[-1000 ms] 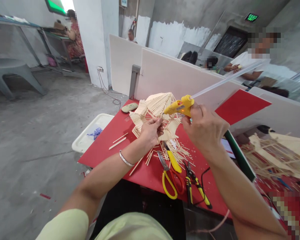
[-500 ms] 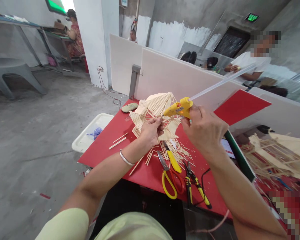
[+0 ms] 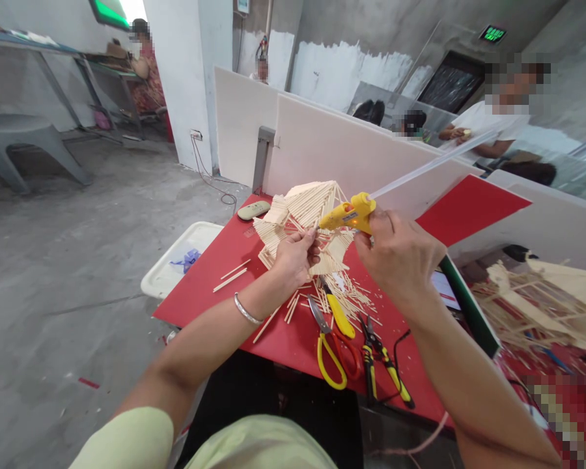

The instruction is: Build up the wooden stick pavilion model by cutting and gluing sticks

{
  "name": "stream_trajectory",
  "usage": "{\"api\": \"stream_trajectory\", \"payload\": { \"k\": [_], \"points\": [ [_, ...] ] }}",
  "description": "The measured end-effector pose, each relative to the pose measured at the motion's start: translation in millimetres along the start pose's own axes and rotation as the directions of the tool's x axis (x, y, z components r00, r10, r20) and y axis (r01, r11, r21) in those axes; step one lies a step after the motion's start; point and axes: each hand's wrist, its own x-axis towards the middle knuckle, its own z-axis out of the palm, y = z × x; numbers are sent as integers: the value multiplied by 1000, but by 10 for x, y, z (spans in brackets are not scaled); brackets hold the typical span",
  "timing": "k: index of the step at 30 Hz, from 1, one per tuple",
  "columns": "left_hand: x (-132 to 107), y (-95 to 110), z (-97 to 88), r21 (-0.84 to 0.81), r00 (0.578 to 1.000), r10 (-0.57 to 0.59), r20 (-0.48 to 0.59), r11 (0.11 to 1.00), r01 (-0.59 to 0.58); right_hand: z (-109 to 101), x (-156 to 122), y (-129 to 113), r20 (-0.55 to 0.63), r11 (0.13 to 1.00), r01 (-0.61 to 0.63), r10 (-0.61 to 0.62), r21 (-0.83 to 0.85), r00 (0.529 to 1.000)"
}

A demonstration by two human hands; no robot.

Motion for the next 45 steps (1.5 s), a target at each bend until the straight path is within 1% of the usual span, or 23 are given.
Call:
{"api": "stream_trajectory", "payload": {
  "k": [5,9,19,27,37,45],
  "points": [
    [-7,8,-4,25,1000,-5,17,1000,5,13,11,13,-10,999,-38,39,15,999],
    [-9,12,-8,25,1000,0,10,1000,-1,18,20,22,-7,998,-57,58,25,998],
    [23,-4,-13,13,1000,-18,13,1000,17,12,64,-35,-51,999,-37,35,-26,998],
    [-8,34,-22,-11,999,-50,12,999,51,30,60,-32,-12,998,-50,51,32,999],
    [-17,27,-14,-27,999,-35,2,999,35,47,51,-22,-58,999,-25,24,-22,998],
    [-24,20,-22,-17,1000,-7,24,1000,7,59,39,-19,-36,999,-33,33,-16,999]
  ]
}}
